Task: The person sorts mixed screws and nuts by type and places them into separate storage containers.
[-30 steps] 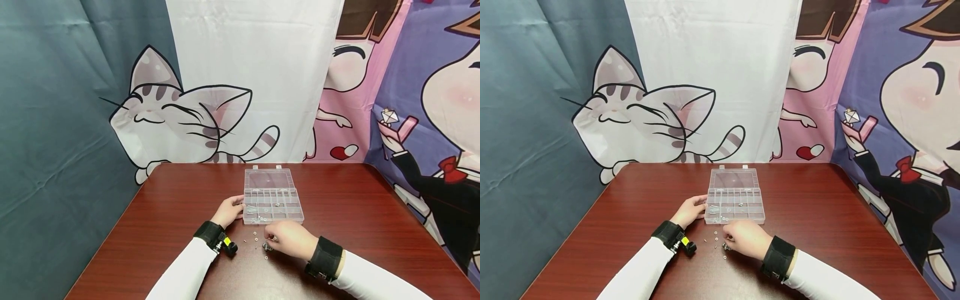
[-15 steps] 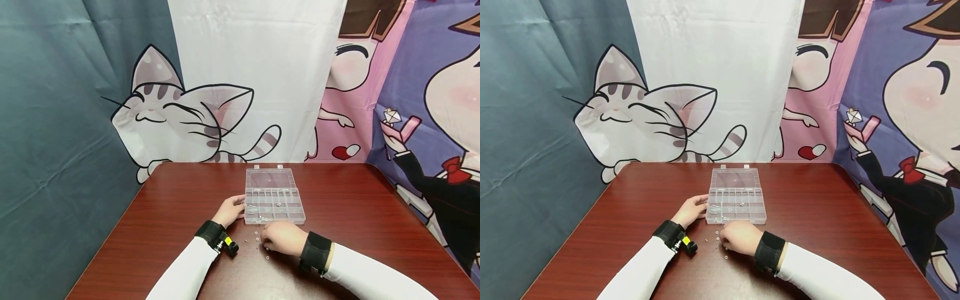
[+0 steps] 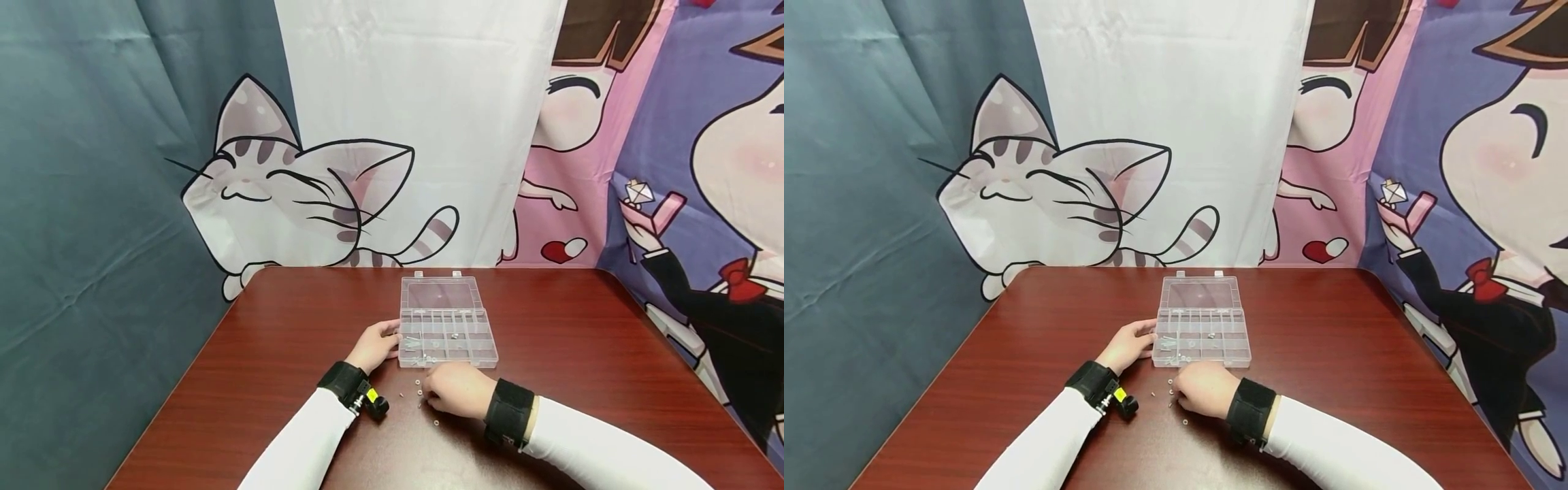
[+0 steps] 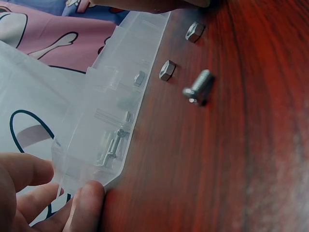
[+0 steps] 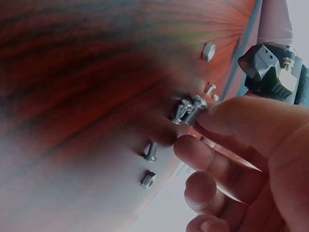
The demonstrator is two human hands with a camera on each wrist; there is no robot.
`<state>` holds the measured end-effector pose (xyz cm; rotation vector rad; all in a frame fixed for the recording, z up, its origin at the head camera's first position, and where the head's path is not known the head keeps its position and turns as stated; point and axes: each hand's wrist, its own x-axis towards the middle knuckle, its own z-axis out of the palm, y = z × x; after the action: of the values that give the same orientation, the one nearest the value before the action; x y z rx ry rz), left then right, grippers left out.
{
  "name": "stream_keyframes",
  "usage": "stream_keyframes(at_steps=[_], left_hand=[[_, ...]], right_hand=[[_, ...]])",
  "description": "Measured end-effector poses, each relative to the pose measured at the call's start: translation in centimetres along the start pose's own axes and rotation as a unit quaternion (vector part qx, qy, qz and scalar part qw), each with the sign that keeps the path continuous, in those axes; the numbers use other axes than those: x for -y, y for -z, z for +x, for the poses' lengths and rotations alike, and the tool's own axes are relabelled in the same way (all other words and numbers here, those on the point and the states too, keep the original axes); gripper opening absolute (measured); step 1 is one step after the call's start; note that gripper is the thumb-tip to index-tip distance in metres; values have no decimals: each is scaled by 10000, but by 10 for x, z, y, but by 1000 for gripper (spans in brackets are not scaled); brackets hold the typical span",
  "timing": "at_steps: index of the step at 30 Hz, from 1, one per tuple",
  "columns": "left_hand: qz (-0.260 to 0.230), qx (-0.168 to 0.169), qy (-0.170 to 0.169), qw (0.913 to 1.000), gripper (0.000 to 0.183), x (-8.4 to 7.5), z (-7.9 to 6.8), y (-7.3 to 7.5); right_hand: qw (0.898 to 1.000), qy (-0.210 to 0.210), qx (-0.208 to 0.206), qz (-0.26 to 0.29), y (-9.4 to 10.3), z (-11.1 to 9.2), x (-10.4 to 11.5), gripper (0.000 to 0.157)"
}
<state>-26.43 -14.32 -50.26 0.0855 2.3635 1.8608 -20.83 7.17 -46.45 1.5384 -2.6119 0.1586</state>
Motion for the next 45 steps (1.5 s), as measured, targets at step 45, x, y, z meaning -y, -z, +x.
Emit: stream_keyframes(at_steps=[45], left_hand=[[-17, -82, -9, 10000, 46, 3, -2, -1]], right_hand=[[9738, -1981, -794, 780, 12, 3, -103, 22]])
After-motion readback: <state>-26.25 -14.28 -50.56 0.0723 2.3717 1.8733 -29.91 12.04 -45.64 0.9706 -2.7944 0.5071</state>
